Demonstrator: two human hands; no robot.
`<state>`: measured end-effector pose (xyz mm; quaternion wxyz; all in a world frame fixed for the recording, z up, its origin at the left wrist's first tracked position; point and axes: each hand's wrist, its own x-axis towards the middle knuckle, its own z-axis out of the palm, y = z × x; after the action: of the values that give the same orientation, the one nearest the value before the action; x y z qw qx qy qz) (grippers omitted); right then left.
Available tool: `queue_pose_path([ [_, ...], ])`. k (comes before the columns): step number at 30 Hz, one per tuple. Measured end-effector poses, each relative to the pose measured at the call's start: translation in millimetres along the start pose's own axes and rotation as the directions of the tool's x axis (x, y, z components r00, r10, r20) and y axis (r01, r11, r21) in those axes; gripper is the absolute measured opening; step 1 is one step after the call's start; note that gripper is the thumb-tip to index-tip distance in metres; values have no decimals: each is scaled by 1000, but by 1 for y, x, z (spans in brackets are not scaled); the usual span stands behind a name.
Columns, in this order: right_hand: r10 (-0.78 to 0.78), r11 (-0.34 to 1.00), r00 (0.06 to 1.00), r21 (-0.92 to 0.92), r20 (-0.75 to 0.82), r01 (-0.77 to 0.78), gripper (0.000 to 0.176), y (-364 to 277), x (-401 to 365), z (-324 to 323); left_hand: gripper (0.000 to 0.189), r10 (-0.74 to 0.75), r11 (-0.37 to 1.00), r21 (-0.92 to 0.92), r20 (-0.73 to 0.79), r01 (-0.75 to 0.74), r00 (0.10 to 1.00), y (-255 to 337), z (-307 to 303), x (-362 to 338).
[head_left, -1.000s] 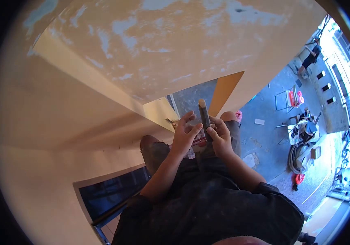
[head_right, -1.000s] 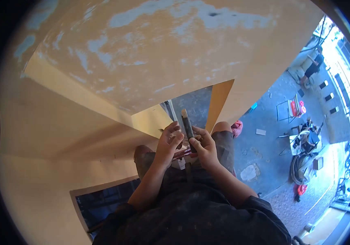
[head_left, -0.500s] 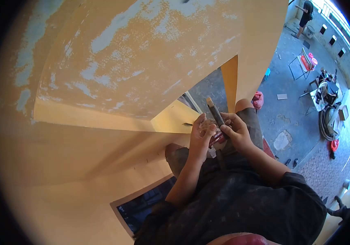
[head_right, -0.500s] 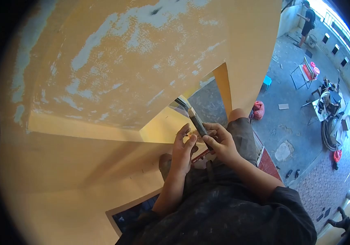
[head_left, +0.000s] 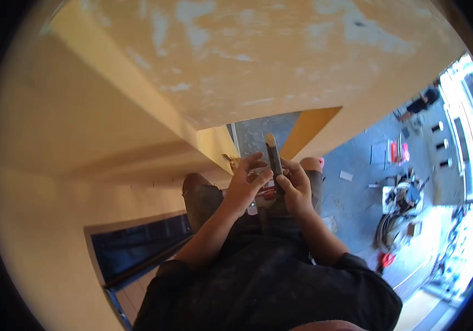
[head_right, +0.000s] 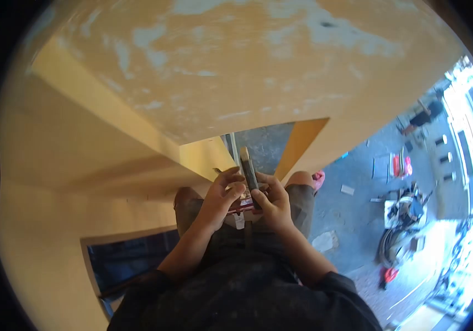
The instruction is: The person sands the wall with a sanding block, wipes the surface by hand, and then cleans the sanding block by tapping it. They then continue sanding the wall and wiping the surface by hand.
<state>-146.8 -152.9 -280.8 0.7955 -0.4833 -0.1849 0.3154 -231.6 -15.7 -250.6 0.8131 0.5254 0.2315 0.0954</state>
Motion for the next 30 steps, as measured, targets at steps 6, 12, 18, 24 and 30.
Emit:
queue_pose_path([
  [6,12,999,999,-48,32,-10,38,14,0,7,50,-27,996,89,-47,31,999,9,-16,-7],
  [12,37,999,997,7,73,-38,40,9,5,6,51,-112,971,204,-76,125,991,14,-15,-3],
  [18,-29,998,995,-45,98,34,39,9,7,-3,53,44,998,49,-9,-44,999,7,-7,10],
  [24,-81,982,996,-165,43,87,45,6,-1,-11,50,-20,995,101,59,14,998,9,-4,11],
  [30,-79,992,992,-87,95,87,55,-5,-9,-14,60,55,998,26,-26,-54,998,20,15,12],
])
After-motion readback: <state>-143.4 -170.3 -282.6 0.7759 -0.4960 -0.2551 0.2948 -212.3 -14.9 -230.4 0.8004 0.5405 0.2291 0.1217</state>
